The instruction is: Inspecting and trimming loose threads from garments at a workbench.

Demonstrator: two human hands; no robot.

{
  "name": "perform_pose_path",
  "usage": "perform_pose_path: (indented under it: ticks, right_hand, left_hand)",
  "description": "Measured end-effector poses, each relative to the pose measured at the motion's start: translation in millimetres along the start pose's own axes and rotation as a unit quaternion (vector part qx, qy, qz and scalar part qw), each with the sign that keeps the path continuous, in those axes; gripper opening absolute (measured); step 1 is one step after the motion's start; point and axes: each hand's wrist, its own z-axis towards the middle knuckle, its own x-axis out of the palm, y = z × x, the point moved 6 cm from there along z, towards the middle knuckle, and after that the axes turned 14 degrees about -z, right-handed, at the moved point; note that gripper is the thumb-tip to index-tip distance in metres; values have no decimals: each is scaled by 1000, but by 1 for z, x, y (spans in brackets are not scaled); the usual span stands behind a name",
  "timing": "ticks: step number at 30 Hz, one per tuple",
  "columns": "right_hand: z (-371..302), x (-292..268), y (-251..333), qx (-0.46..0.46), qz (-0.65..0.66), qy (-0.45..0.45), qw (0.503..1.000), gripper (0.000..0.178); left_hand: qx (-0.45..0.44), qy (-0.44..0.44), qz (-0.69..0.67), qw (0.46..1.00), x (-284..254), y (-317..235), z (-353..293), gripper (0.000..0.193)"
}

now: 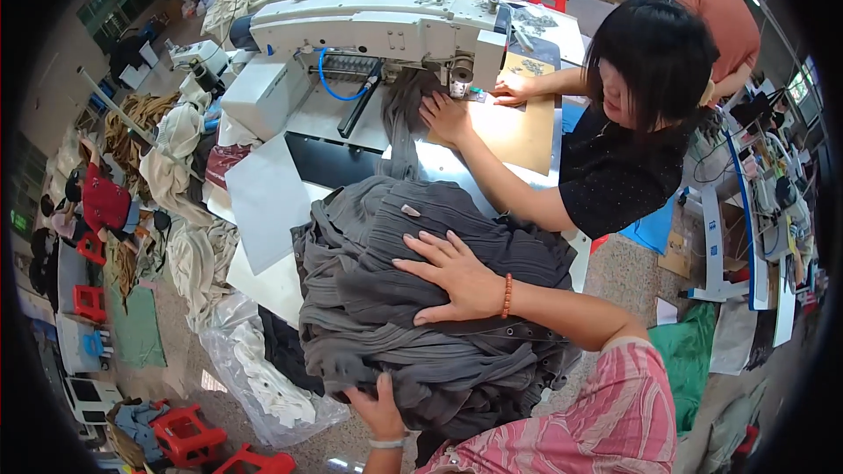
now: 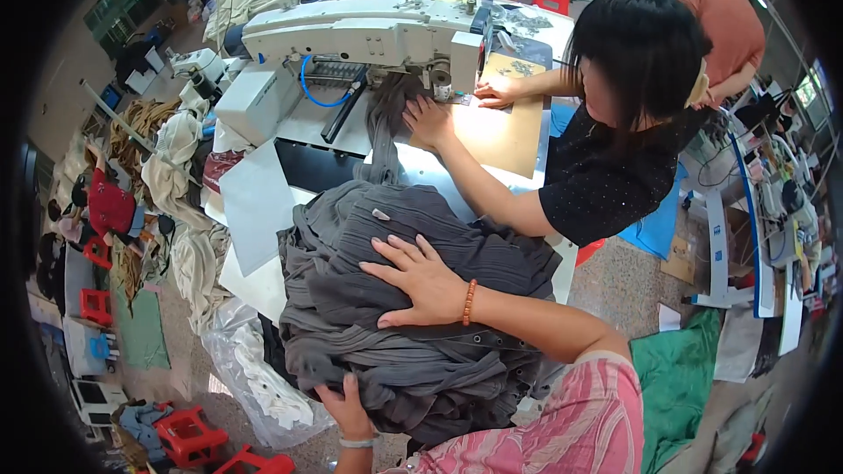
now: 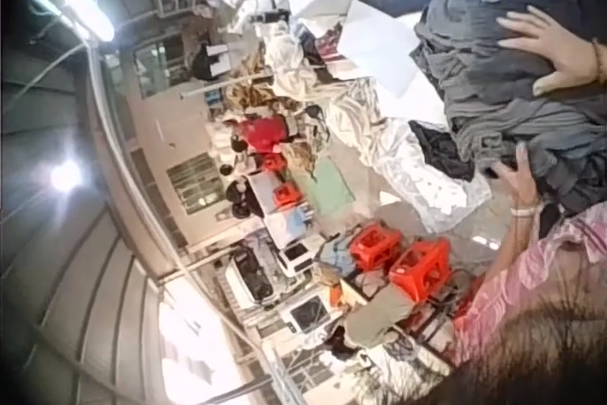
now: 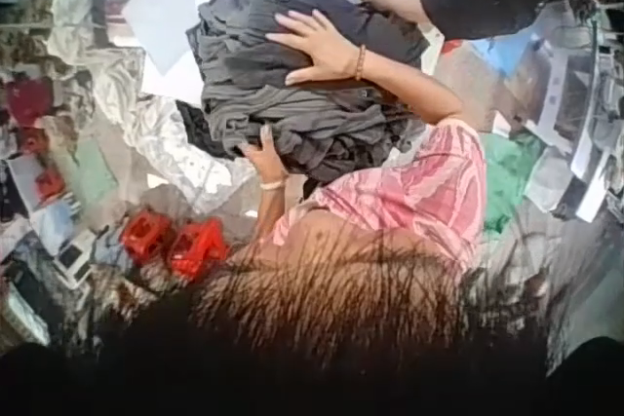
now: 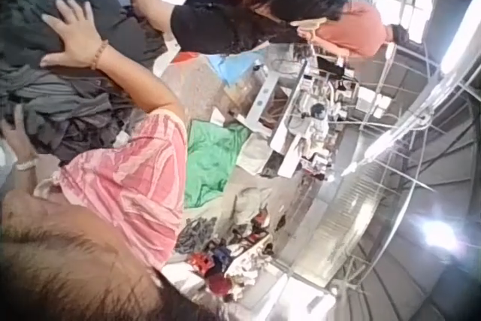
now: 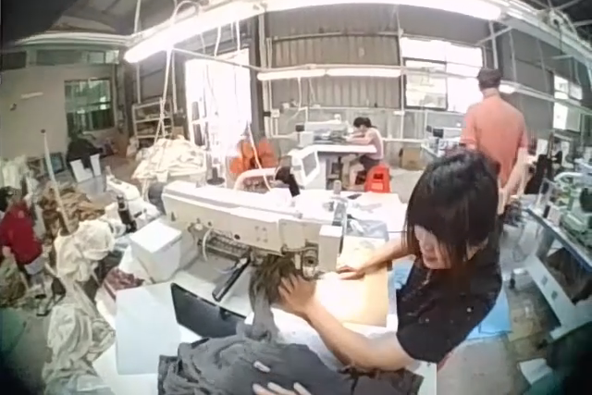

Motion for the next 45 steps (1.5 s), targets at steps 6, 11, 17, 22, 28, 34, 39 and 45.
perform_pose_path:
  ticks: [6,11,17,22,28,34,39,45]
  right_hand:
    - [-9,-6,-17,25,7,-20,999,80]
    - [6,5,-10,25,-14,-62,998,74]
    - [2,9,-14,36,1,-72,997,72]
    - [-42,-53,16,37,-34,-214,976,57]
    - [-90,-7,21,77,-68,-139,985,68]
    - [-90,-11,17,57,-81,-169,981,65]
    - [-149,-49,16,167,-55,-348,921,44]
    - [-224,-29,32,244,4,-422,873,27]
  left_hand:
    - [216,153,329,906,96,-61,91,48]
    - [307,85,323,891,39,64,153,67]
    - [269,-7,299,915,18,38,138,77]
    - [198,23,46,979,11,-47,49,87]
    - [262,229,311,884,34,23,-36,122]
    - [223,199,321,899,40,31,-26,124]
    - [157,202,262,931,6,-8,-62,116]
    - [62,188,275,941,-95,21,-151,94]
